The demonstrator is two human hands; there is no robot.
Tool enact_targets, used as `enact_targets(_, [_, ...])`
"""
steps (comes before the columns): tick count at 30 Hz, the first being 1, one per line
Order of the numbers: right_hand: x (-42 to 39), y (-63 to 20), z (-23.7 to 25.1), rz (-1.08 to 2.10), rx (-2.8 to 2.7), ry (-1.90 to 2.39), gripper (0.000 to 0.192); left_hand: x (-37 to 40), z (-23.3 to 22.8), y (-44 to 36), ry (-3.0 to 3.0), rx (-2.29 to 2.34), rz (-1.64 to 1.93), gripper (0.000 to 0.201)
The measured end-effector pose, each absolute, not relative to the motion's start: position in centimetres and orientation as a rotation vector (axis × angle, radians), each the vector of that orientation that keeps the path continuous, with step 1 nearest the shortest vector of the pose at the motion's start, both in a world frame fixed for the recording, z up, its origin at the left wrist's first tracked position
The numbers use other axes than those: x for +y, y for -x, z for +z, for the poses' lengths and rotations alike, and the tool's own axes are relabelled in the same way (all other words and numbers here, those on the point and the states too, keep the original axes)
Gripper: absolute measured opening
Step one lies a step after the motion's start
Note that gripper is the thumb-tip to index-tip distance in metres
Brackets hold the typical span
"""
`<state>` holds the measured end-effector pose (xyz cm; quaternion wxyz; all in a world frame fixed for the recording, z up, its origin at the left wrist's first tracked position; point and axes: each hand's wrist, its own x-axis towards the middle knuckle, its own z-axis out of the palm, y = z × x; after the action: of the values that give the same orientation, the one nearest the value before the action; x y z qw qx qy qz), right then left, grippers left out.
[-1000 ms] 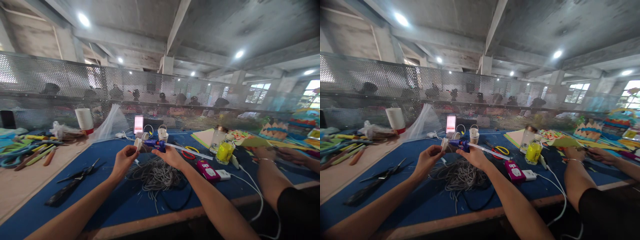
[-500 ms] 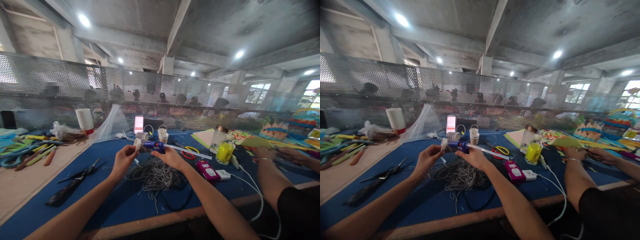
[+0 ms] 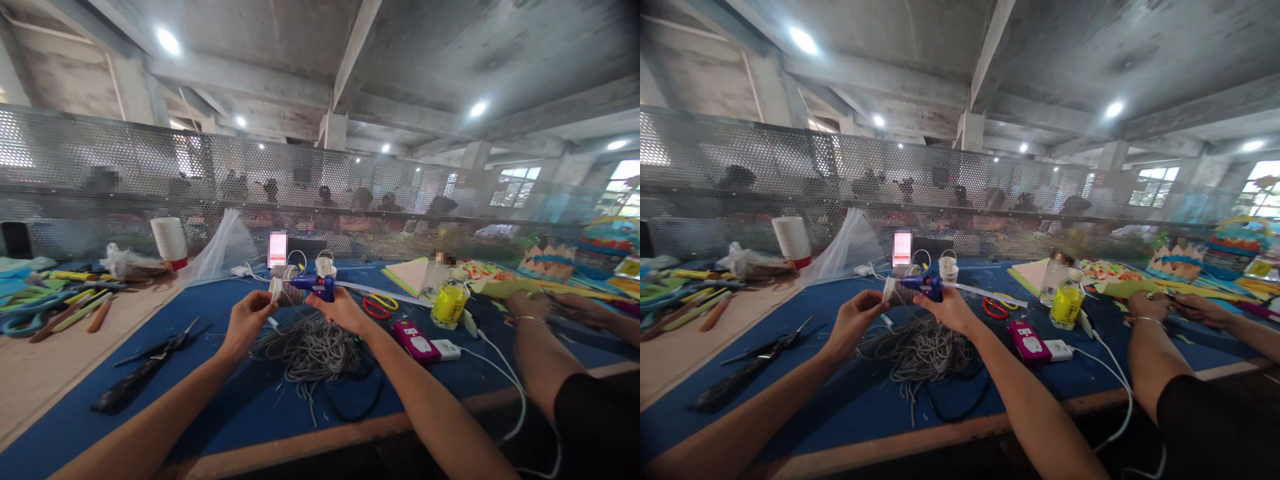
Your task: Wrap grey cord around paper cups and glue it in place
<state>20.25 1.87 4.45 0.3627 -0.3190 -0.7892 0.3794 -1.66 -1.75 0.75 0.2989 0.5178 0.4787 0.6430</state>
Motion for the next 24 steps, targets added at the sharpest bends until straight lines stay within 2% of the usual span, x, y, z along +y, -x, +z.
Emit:
enact_targets(5, [2.8,-20.4,4.3,1.057,-1.929,0.819,0.048,-2.0,0.9,1.6,-1.326,1.254,1.690,0.028])
enact_targets(9, [4.8,-21.6,4.3,0.729,-1.840,1.003,0.046,-2.1,0.9,1.5,-1.280,1.217,1.678,0.028])
enact_targets(15, [8.3,-25.3,4.1,0.175,-1.795,1.462,0.030,-1.8,0.7,1.6,-1.212,1.175,1.704,0.028])
enact_targets(18, [9.3,-26.6,3.6,0.068,-1.797,1.756,0.036,-1.7,0.6,1.6,-1.178,1.172,1.724,0.030])
enact_targets(24, [10.2,-27.8,1.7,0.011,-1.796,1.937,0.040,-1.2,-0.1,2.1,-1.153,1.153,1.744,0.030])
